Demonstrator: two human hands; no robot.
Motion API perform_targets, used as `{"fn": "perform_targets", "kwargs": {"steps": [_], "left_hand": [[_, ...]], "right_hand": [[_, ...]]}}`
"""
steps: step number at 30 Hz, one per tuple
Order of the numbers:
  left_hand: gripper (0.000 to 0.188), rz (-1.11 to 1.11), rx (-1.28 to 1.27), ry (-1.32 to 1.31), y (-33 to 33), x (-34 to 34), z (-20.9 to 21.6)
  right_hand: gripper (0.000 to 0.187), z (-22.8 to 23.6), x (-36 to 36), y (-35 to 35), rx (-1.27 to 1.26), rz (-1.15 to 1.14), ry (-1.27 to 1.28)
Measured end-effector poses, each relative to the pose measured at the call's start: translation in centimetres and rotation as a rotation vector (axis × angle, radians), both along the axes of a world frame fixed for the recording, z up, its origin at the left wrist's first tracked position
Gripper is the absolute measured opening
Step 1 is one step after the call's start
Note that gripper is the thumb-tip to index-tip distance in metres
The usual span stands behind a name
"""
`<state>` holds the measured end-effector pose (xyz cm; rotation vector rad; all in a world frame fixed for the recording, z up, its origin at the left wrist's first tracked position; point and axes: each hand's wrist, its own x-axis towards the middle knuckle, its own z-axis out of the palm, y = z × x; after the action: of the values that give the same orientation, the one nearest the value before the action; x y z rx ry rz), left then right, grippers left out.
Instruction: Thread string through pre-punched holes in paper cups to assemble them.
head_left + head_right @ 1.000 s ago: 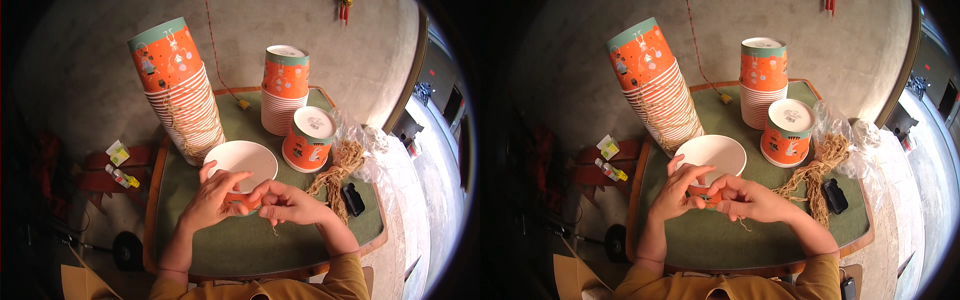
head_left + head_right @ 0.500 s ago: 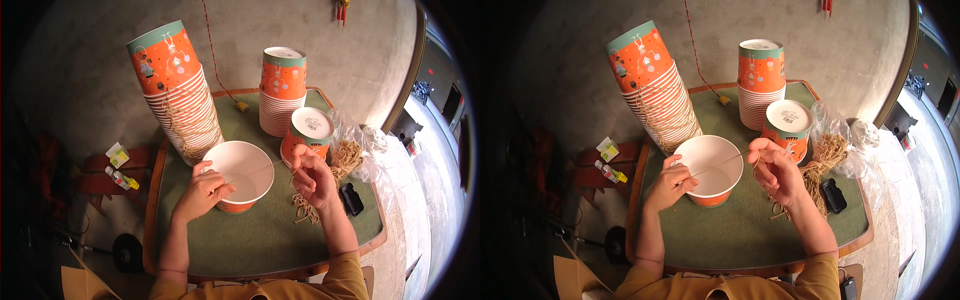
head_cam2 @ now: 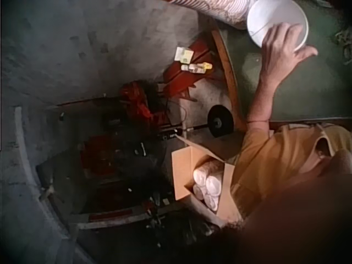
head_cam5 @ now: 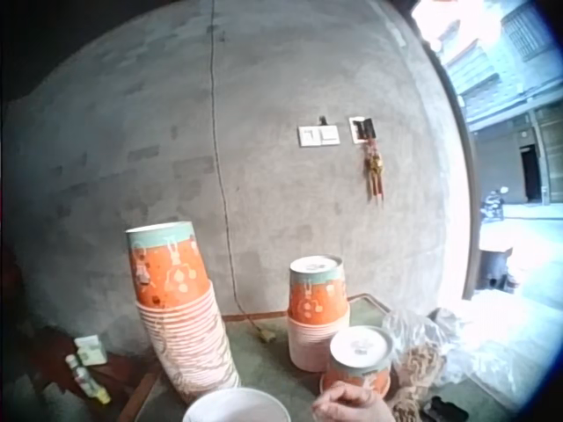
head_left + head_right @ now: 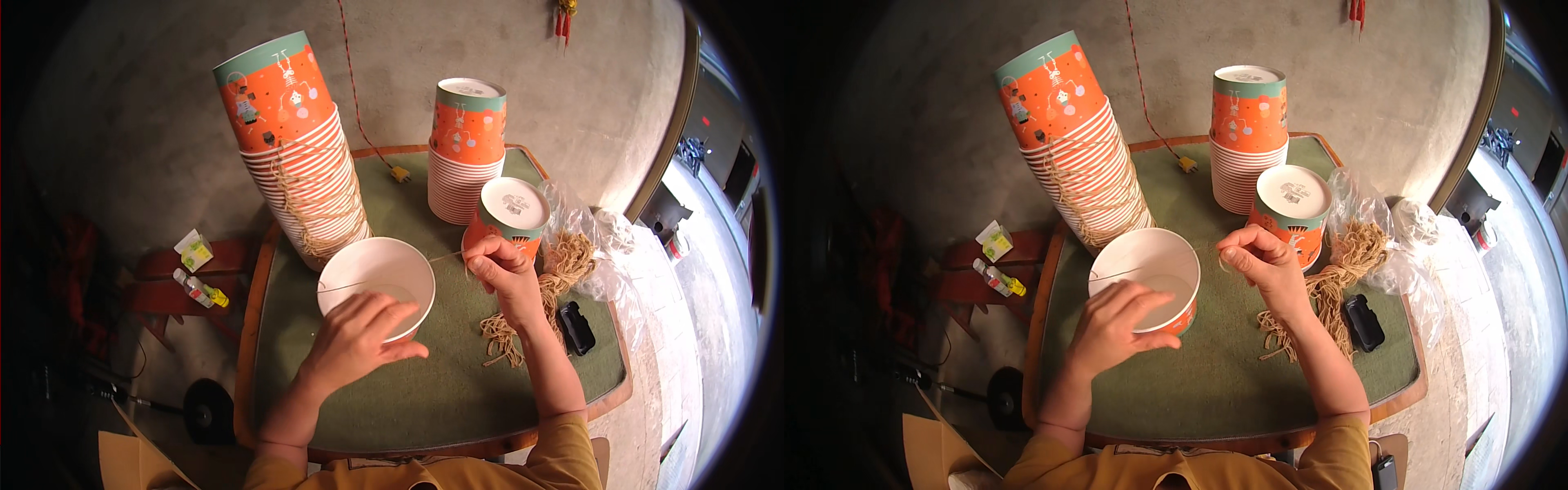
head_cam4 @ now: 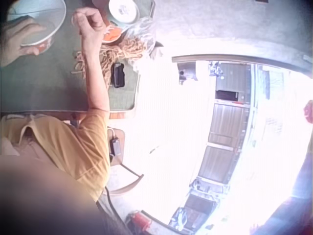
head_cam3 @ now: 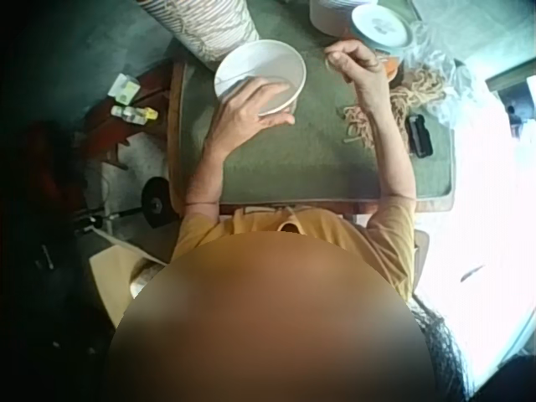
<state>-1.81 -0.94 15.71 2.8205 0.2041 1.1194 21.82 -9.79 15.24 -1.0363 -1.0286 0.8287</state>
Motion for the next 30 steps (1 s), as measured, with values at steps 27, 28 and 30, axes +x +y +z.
{"fn": "perform_targets", "kwargs": {"steps": [27, 28, 30], "left_hand": [[0.02, -0.094, -0.891, -0.004, 3.5, -1.0, -1.4], [0.02, -0.098, -0.891, -0.019, 3.7, -1.1, -1.4], [0.021, -0.116, -0.89, -0.012, 4.0, -1.4, -1.4]], "right_hand": [[0.01, -1.1, 0.5, 1.7, 0.285, 0.181, 0.807], [0.009, -1.1, 0.6, 1.5, 0.288, 0.198, 0.777], [0.009, -1.2, 0.9, 1.4, 0.292, 0.213, 0.749]]}}
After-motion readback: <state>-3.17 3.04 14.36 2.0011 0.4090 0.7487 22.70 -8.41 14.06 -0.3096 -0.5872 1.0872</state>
